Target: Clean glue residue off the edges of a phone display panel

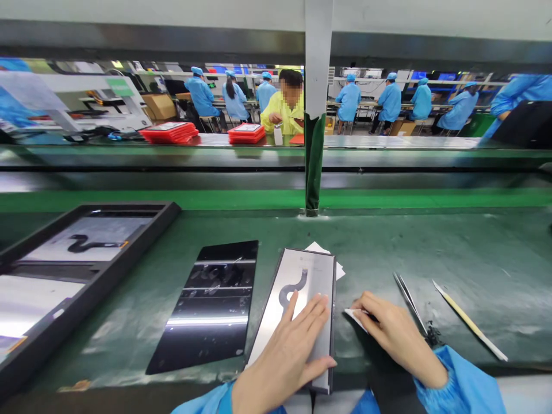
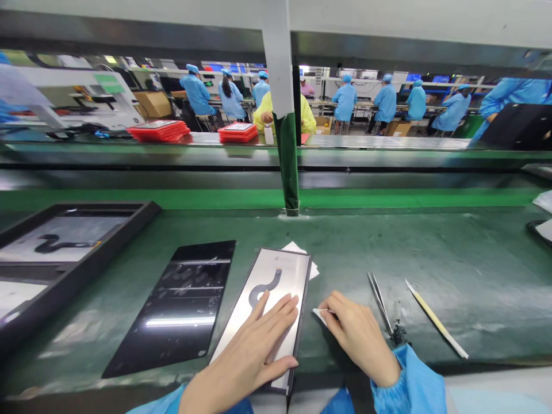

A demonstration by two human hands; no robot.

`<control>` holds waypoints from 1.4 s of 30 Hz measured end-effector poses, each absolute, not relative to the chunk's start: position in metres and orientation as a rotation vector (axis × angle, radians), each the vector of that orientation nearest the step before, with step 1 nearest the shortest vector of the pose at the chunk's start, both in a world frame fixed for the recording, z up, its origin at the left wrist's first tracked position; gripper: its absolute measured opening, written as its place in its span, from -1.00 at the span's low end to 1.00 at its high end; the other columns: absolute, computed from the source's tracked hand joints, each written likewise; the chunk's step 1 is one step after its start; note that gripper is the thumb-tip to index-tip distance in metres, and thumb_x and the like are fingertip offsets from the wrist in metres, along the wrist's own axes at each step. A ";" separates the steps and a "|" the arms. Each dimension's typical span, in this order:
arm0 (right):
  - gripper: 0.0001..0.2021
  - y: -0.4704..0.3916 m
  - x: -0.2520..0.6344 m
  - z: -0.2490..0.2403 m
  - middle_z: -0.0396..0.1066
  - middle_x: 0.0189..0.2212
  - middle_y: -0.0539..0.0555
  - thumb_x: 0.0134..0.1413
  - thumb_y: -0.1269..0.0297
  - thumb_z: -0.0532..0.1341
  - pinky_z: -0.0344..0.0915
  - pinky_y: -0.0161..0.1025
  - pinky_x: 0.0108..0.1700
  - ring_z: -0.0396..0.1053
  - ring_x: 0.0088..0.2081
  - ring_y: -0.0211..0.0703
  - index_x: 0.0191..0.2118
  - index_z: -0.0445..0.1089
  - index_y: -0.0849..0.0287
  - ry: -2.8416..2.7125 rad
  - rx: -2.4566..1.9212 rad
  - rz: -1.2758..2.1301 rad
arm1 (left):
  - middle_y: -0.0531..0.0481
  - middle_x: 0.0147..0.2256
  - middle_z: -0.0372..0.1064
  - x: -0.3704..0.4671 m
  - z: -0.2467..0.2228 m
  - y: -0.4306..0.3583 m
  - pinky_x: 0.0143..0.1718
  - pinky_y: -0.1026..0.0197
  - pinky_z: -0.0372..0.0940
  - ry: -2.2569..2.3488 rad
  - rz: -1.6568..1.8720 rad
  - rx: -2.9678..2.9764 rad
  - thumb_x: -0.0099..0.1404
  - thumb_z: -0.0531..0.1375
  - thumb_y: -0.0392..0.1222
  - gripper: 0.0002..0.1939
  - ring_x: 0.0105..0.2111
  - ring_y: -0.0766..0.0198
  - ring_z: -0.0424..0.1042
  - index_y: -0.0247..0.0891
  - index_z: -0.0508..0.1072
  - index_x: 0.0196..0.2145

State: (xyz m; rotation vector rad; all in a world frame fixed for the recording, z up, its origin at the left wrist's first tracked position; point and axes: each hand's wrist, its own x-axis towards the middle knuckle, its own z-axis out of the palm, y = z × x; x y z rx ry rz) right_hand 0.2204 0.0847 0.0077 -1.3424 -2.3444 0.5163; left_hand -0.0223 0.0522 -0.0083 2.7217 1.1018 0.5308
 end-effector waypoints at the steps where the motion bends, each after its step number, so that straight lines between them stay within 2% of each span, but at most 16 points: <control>1: -0.81 0.086 0.218 0.011 0.52 -0.38 -0.01 0.35 0.31 0.05 0.32 -0.31 -0.37 0.52 -0.39 -0.16 -0.28 0.38 0.06 -2.366 -1.390 0.594 | -0.35 0.28 0.17 -0.026 -0.006 0.050 0.30 -0.35 -0.01 1.088 0.518 2.714 0.35 0.29 -0.14 -0.28 0.31 -0.10 0.12 -0.37 0.05 0.31; 4: -0.87 0.088 0.209 0.020 0.55 -0.37 -0.05 0.26 0.37 0.12 0.29 -0.29 -0.34 0.51 -0.36 -0.14 -0.23 0.40 0.04 -2.406 -1.458 0.783 | -0.34 0.29 0.15 -0.035 0.000 0.043 0.30 -0.38 -0.08 1.066 0.487 2.682 0.32 0.28 -0.23 -0.27 0.32 -0.08 0.10 -0.36 0.03 0.32; 8: -0.83 0.088 0.195 0.026 0.55 -0.38 -0.06 0.23 0.39 0.10 0.21 -0.31 -0.37 0.46 -0.39 -0.17 -0.32 0.41 0.05 -2.480 -1.390 0.866 | -0.30 0.27 0.19 -0.038 0.005 0.033 0.32 -0.35 -0.12 1.082 0.523 2.636 0.32 0.23 -0.29 -0.32 0.31 -0.03 0.13 -0.32 0.07 0.31; 14: -0.83 0.088 0.187 0.025 0.52 -0.41 -0.07 0.21 0.42 0.13 0.12 -0.32 -0.40 0.43 -0.43 -0.19 -0.36 0.41 0.06 -2.569 -1.339 0.793 | -0.34 0.29 0.15 -0.030 -0.005 0.021 0.31 -0.27 0.00 1.232 0.620 2.583 0.34 0.25 -0.24 -0.38 0.33 -0.03 0.07 -0.33 0.13 0.27; 18: -0.82 0.091 0.184 0.028 0.52 -0.43 -0.08 0.21 0.43 0.14 0.10 -0.32 -0.41 0.43 -0.45 -0.20 -0.36 0.42 0.06 -2.620 -1.326 0.777 | -0.32 0.27 0.19 -0.029 -0.012 0.021 0.32 -0.27 -0.02 1.237 0.656 2.581 0.34 0.25 -0.23 -0.33 0.31 -0.01 0.12 -0.32 0.08 0.30; 26: -0.81 0.095 0.176 0.039 0.53 -0.43 -0.08 0.19 0.47 0.22 0.02 -0.31 -0.46 0.47 -0.42 -0.20 -0.42 0.40 0.08 -2.817 -1.267 0.575 | -0.34 0.27 0.19 -0.028 -0.009 0.023 0.31 -0.30 -0.03 1.240 0.603 2.589 0.34 0.24 -0.21 -0.42 0.31 -0.03 0.12 -0.37 0.17 0.24; 33: -0.82 0.100 0.169 0.039 0.57 -0.43 -0.05 0.22 0.42 0.21 -0.05 -0.22 -0.49 0.51 -0.44 -0.15 -0.42 0.42 0.09 -2.938 -1.147 0.383 | -0.32 0.27 0.19 -0.029 -0.010 0.023 0.33 -0.28 -0.07 1.228 0.629 2.580 0.33 0.25 -0.20 -0.30 0.31 -0.02 0.12 -0.32 0.07 0.33; 38: -0.83 0.105 0.166 0.045 0.57 -0.47 -0.04 0.22 0.39 0.23 -0.06 -0.23 -0.50 0.53 -0.41 -0.12 -0.41 0.46 0.08 -3.002 -1.238 0.395 | -0.33 0.28 0.18 -0.030 -0.013 0.022 0.34 -0.30 -0.11 1.219 0.616 2.568 0.34 0.25 -0.20 -0.33 0.33 -0.03 0.08 -0.35 0.08 0.30; 42: -0.83 0.105 0.162 0.048 0.60 -0.41 0.00 0.26 0.37 0.21 -0.02 -0.23 -0.49 0.54 -0.36 -0.09 -0.36 0.49 0.10 -3.072 -1.249 0.345 | -0.35 0.28 0.16 -0.029 -0.013 0.022 0.33 -0.31 -0.11 1.218 0.576 2.559 0.35 0.23 -0.21 -0.32 0.33 -0.03 0.07 -0.33 0.03 0.31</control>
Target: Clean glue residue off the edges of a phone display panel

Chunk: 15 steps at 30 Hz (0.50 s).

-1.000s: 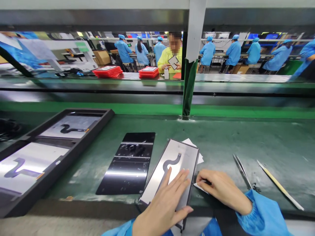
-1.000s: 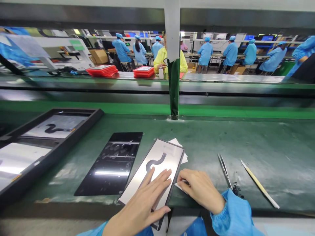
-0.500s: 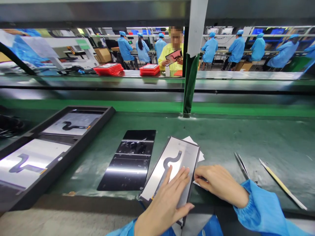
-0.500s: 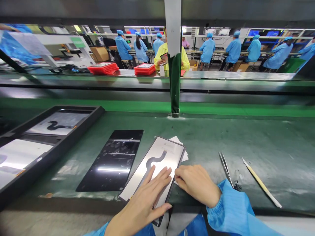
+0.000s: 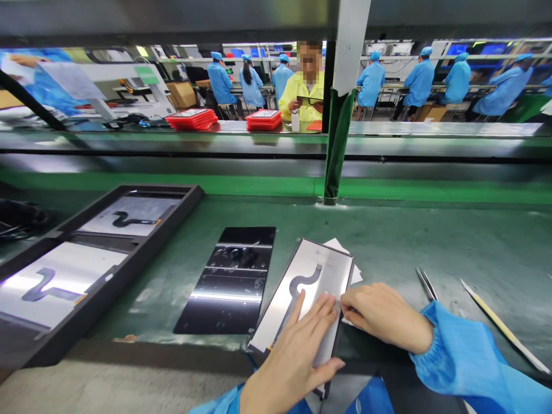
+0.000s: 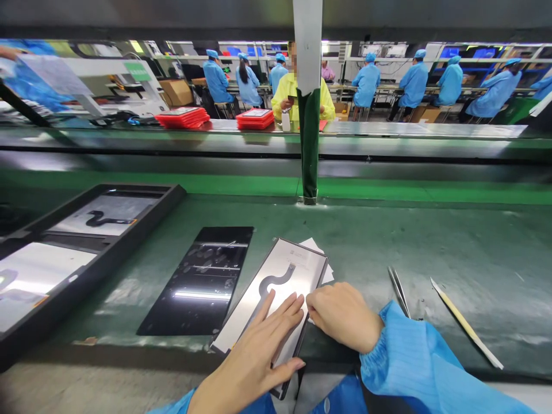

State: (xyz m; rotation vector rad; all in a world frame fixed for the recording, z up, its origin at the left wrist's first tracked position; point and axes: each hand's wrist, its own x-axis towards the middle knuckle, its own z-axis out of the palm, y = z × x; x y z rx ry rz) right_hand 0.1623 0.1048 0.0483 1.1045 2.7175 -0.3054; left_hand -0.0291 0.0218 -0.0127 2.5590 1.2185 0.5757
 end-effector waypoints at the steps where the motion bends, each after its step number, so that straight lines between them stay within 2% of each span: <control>1: -0.83 0.104 0.162 0.048 0.61 -0.38 0.01 0.27 0.38 0.20 0.00 -0.23 -0.48 0.55 -0.35 -0.09 -0.35 0.50 0.10 2.720 1.093 -0.297 | -0.36 0.28 0.16 -0.029 -0.012 0.022 0.33 -0.31 -0.11 1.219 0.569 2.559 0.35 0.23 -0.22 -0.31 0.33 -0.03 0.07 -0.34 0.02 0.31; 5: -0.85 0.105 0.161 0.045 0.62 -0.32 0.03 0.28 0.38 0.18 0.04 -0.23 -0.46 0.56 -0.32 -0.07 -0.29 0.51 0.13 2.750 1.072 -0.300 | -0.37 0.27 0.17 -0.029 -0.013 0.023 0.32 -0.33 -0.11 1.213 0.599 2.565 0.33 0.24 -0.24 -0.29 0.33 -0.04 0.07 -0.35 0.01 0.32; 11: -0.88 0.108 0.164 0.048 0.62 -0.33 0.01 0.25 0.35 0.23 0.07 -0.24 -0.44 0.56 -0.28 -0.06 -0.31 0.51 0.10 2.693 1.106 -0.388 | -0.36 0.28 0.17 -0.030 -0.014 0.024 0.33 -0.31 -0.11 1.202 0.592 2.580 0.33 0.25 -0.22 -0.34 0.33 -0.03 0.09 -0.36 0.07 0.28; 15: -0.85 0.106 0.162 0.048 0.62 -0.30 0.03 0.28 0.37 0.19 0.10 -0.23 -0.41 0.56 -0.26 -0.04 -0.26 0.52 0.12 2.703 1.093 -0.365 | -0.39 0.28 0.16 -0.030 -0.016 0.024 0.33 -0.33 -0.13 1.207 0.597 2.581 0.33 0.26 -0.20 -0.33 0.34 -0.04 0.07 -0.39 0.08 0.28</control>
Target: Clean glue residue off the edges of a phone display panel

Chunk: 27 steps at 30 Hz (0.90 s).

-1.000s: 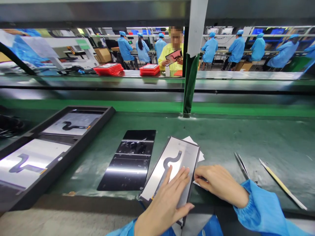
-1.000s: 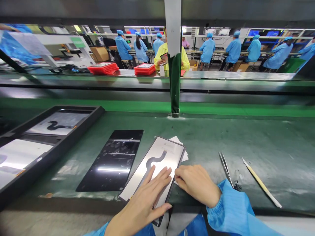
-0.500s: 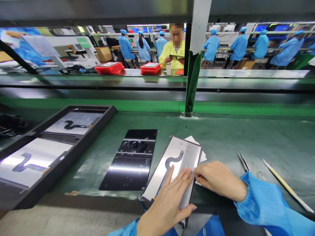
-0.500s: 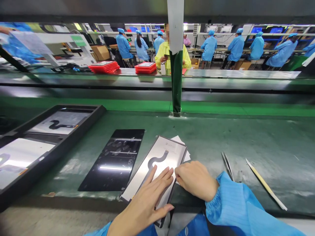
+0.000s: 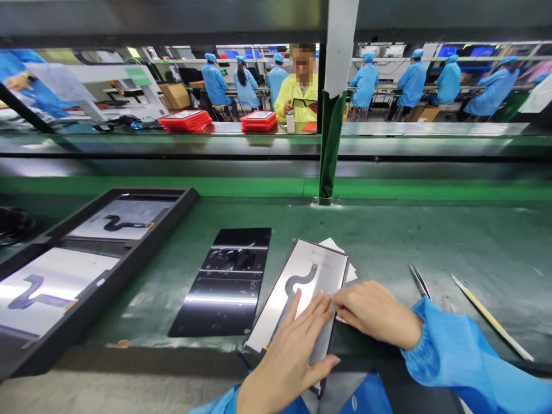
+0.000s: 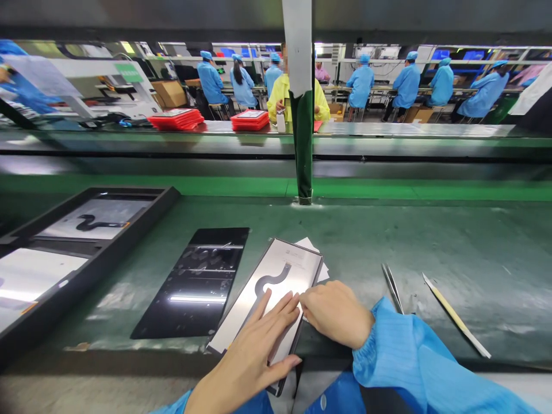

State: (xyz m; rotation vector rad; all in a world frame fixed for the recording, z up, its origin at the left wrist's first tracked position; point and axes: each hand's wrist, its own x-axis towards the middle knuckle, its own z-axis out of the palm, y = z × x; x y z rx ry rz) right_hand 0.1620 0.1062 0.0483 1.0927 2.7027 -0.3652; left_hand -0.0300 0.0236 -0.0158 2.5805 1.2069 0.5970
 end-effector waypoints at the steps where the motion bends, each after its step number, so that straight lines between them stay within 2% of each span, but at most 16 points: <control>1: -0.85 0.106 0.161 0.048 0.62 -0.30 0.02 0.29 0.37 0.18 0.10 -0.23 -0.41 0.56 -0.26 -0.04 -0.26 0.52 0.12 2.702 1.079 -0.366 | -0.38 0.28 0.16 -0.030 -0.016 0.024 0.33 -0.32 -0.14 1.207 0.605 2.579 0.34 0.25 -0.20 -0.34 0.34 -0.03 0.07 -0.39 0.08 0.28; 7: -0.83 0.104 0.161 0.048 0.61 -0.29 0.04 0.29 0.40 0.16 0.11 -0.19 -0.41 0.56 -0.25 -0.01 -0.28 0.50 0.16 2.701 1.068 -0.327 | -0.37 0.27 0.18 -0.030 -0.017 0.024 0.33 -0.32 -0.13 1.212 0.618 2.566 0.34 0.23 -0.18 -0.36 0.33 -0.04 0.09 -0.37 0.11 0.28; 12: -0.87 0.098 0.163 0.045 0.60 -0.25 0.04 0.28 0.43 0.17 0.10 -0.16 -0.44 0.56 -0.28 -0.01 -0.16 0.47 0.19 2.791 1.004 -0.246 | -0.40 0.26 0.18 -0.029 -0.014 0.025 0.31 -0.36 -0.10 1.219 0.556 2.572 0.31 0.24 -0.21 -0.38 0.32 -0.06 0.10 -0.40 0.14 0.25; 16: -0.86 0.099 0.163 0.047 0.60 -0.29 0.04 0.27 0.44 0.17 0.09 -0.16 -0.45 0.56 -0.29 -0.02 -0.25 0.48 0.18 2.785 0.983 -0.227 | -0.41 0.26 0.18 -0.029 -0.014 0.025 0.30 -0.37 -0.08 1.215 0.570 2.587 0.32 0.23 -0.21 -0.38 0.32 -0.06 0.10 -0.41 0.13 0.25; 22: -0.87 0.096 0.164 0.046 0.59 -0.28 0.04 0.23 0.51 0.18 0.03 -0.14 -0.50 0.55 -0.35 -0.05 -0.19 0.46 0.20 2.861 0.955 -0.170 | -0.38 0.25 0.21 -0.029 -0.015 0.025 0.32 -0.31 -0.06 1.224 0.616 2.598 0.32 0.24 -0.20 -0.33 0.32 -0.04 0.11 -0.40 0.10 0.29; 27: -0.89 0.098 0.164 0.048 0.60 -0.29 0.04 0.25 0.46 0.19 0.03 -0.15 -0.49 0.56 -0.32 -0.04 -0.24 0.47 0.20 2.837 0.942 -0.195 | -0.37 0.26 0.20 -0.030 -0.018 0.026 0.32 -0.34 -0.07 1.215 0.600 2.592 0.35 0.22 -0.17 -0.37 0.32 -0.05 0.10 -0.37 0.11 0.28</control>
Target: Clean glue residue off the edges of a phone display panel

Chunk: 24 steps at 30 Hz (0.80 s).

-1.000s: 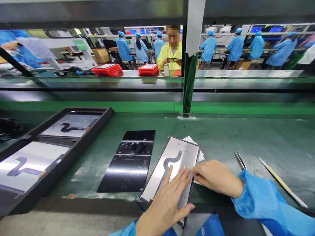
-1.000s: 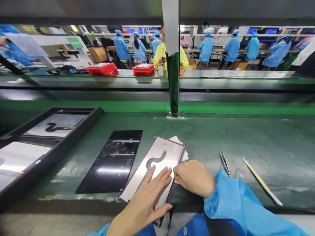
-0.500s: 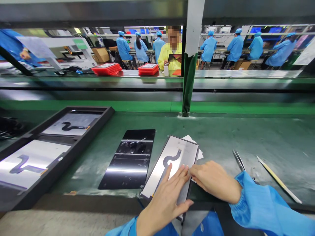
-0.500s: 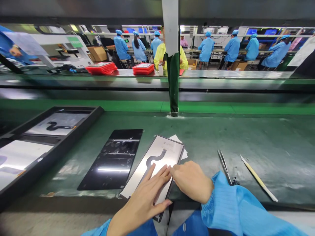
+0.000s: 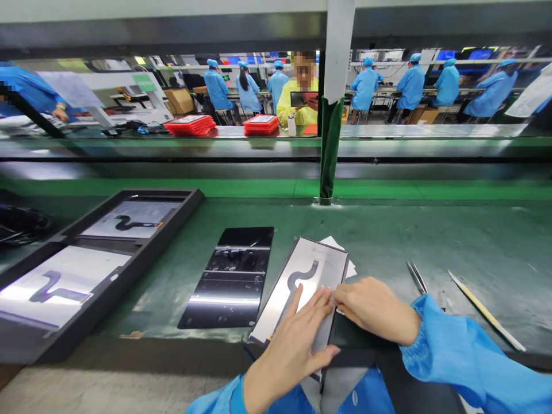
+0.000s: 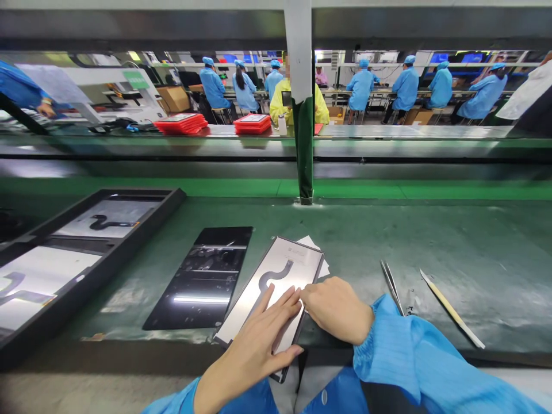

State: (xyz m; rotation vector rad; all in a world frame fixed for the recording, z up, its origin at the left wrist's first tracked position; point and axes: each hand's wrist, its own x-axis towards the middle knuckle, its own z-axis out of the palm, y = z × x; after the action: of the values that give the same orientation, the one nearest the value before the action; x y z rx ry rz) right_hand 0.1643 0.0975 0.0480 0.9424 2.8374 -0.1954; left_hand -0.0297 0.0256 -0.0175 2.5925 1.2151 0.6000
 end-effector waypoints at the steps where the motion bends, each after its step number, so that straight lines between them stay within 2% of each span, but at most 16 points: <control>1: -0.89 0.098 0.165 0.049 0.60 -0.29 0.04 0.26 0.46 0.18 0.04 -0.15 -0.48 0.56 -0.32 -0.04 -0.24 0.47 0.20 2.834 0.947 -0.197 | -0.36 0.26 0.20 -0.030 -0.018 0.026 0.32 -0.34 -0.08 1.212 0.605 2.592 0.35 0.22 -0.17 -0.36 0.33 -0.05 0.10 -0.37 0.10 0.29; 5: -0.87 0.099 0.165 0.050 0.60 -0.27 0.05 0.26 0.48 0.17 0.04 -0.17 -0.48 0.55 -0.33 -0.05 -0.21 0.47 0.20 2.852 0.937 -0.233 | -0.38 0.27 0.18 -0.030 -0.019 0.025 0.32 -0.34 -0.10 1.218 0.597 2.598 0.34 0.24 -0.17 -0.31 0.33 -0.05 0.08 -0.38 0.05 0.30; 11: -0.83 0.098 0.163 0.051 0.60 -0.27 0.10 0.27 0.47 0.14 0.10 -0.22 -0.43 0.55 -0.28 -0.04 -0.23 0.49 0.18 2.783 1.011 -0.347 | -0.37 0.26 0.21 -0.031 -0.021 0.026 0.33 -0.33 -0.12 1.196 0.625 2.608 0.34 0.24 -0.15 -0.34 0.33 -0.04 0.09 -0.39 0.08 0.28; 15: -0.86 0.105 0.170 0.056 0.61 -0.30 0.05 0.25 0.39 0.18 0.13 -0.26 -0.39 0.54 -0.27 -0.06 -0.29 0.49 0.11 2.730 1.116 -0.487 | -0.35 0.27 0.19 -0.030 -0.019 0.025 0.34 -0.31 -0.14 1.201 0.615 2.605 0.36 0.23 -0.15 -0.37 0.34 -0.02 0.08 -0.38 0.11 0.27; 17: -0.83 0.110 0.178 0.060 0.60 -0.32 0.03 0.29 0.36 0.14 0.15 -0.28 -0.38 0.54 -0.29 -0.08 -0.29 0.47 0.10 2.716 1.202 -0.481 | -0.35 0.29 0.15 -0.028 -0.018 0.021 0.33 -0.34 -0.15 1.213 0.603 2.624 0.34 0.26 -0.08 -0.34 0.36 -0.06 0.00 -0.37 0.12 0.26; 20: -0.80 0.114 0.194 0.060 0.59 -0.29 0.04 0.32 0.33 0.06 0.21 -0.28 -0.32 0.52 -0.29 -0.09 -0.25 0.43 0.08 2.695 1.421 -0.561 | -0.44 0.35 -0.04 -0.021 -0.021 0.013 0.28 -0.45 -0.12 1.361 0.589 2.661 0.19 0.38 0.07 -0.12 0.39 -0.25 -0.22 -0.38 0.11 0.29; 22: -0.79 0.113 0.204 0.055 0.58 -0.29 0.04 0.32 0.30 0.04 0.24 -0.25 -0.29 0.51 -0.29 -0.07 -0.25 0.41 0.07 2.692 1.545 -0.667 | -0.50 0.35 -0.09 -0.015 -0.025 0.007 0.24 -0.48 -0.06 1.481 0.540 2.699 0.19 0.37 -0.02 -0.14 0.38 -0.33 -0.22 -0.42 0.10 0.30; 24: -0.76 0.109 0.212 0.048 0.55 -0.33 0.04 0.31 0.27 0.01 0.25 -0.22 -0.28 0.49 -0.31 -0.07 -0.30 0.40 0.08 2.699 1.620 -0.756 | -0.50 0.33 -0.01 -0.009 -0.029 0.002 0.22 -0.44 0.04 1.537 0.459 2.757 0.23 0.27 -0.21 -0.27 0.35 -0.32 -0.08 -0.45 0.12 0.28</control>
State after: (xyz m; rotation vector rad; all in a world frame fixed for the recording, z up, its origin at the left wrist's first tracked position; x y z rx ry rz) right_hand 0.2121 0.1092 0.0484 1.6203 2.6988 -0.7563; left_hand -0.0087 0.0022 -0.0293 2.7571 1.5366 0.4585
